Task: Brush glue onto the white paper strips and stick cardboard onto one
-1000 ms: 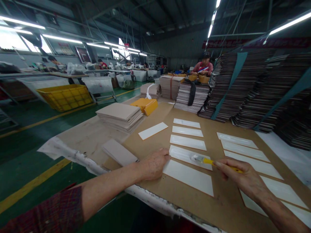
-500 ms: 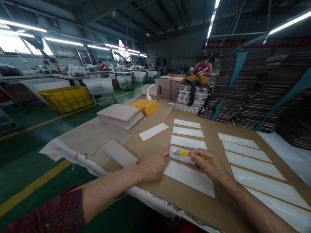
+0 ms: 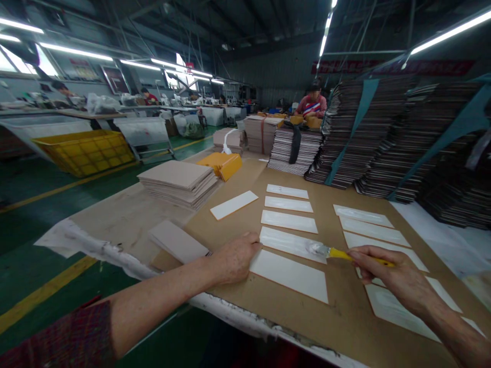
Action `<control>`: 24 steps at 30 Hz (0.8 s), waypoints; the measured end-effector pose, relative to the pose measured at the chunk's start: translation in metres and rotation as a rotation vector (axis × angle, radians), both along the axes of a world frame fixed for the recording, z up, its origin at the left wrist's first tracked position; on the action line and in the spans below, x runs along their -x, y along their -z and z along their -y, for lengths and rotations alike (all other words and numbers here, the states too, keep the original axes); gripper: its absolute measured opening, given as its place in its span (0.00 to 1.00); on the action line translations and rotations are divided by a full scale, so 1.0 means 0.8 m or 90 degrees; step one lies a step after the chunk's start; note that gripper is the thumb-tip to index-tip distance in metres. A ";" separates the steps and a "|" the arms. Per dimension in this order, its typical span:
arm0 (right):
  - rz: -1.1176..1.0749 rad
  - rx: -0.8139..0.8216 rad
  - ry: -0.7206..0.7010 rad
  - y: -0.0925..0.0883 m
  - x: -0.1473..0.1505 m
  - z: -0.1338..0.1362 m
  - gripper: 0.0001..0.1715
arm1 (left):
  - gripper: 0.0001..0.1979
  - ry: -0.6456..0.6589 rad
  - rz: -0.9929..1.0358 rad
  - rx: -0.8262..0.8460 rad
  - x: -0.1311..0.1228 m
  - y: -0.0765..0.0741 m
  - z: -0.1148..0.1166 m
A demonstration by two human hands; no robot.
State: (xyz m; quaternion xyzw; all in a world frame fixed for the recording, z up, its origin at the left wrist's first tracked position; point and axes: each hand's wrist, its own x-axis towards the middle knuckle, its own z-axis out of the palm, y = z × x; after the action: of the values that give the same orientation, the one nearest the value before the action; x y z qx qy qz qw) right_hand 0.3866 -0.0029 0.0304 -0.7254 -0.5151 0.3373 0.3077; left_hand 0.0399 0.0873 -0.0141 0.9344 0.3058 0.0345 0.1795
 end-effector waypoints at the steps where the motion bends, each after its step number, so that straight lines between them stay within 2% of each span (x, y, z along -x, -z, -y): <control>1: 0.006 -0.003 0.005 -0.002 -0.004 0.003 0.32 | 0.18 0.001 -0.001 -0.003 0.000 -0.001 0.000; 6: 0.021 0.001 0.032 -0.012 -0.018 0.013 0.31 | 0.16 0.008 -0.003 -0.014 -0.001 -0.001 0.000; 9: 0.014 0.003 0.036 -0.008 -0.020 0.015 0.31 | 0.16 0.001 -0.004 -0.019 -0.001 0.002 0.000; 16: -0.113 -0.014 0.010 0.012 0.021 0.000 0.28 | 0.17 0.008 -0.010 -0.007 -0.002 -0.004 0.000; 21: -0.289 -0.124 0.113 -0.004 0.022 -0.016 0.27 | 0.19 0.000 -0.014 0.008 -0.003 -0.007 0.001; 24: -0.257 -0.120 0.103 -0.009 0.004 -0.013 0.24 | 0.21 -0.010 -0.018 0.011 -0.001 -0.005 0.001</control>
State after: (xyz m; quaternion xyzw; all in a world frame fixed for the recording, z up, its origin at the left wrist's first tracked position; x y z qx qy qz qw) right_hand 0.3832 0.0073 0.0378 -0.6503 -0.4128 0.4003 0.4964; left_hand 0.0410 0.0863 -0.0098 0.9307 0.3161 0.0204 0.1827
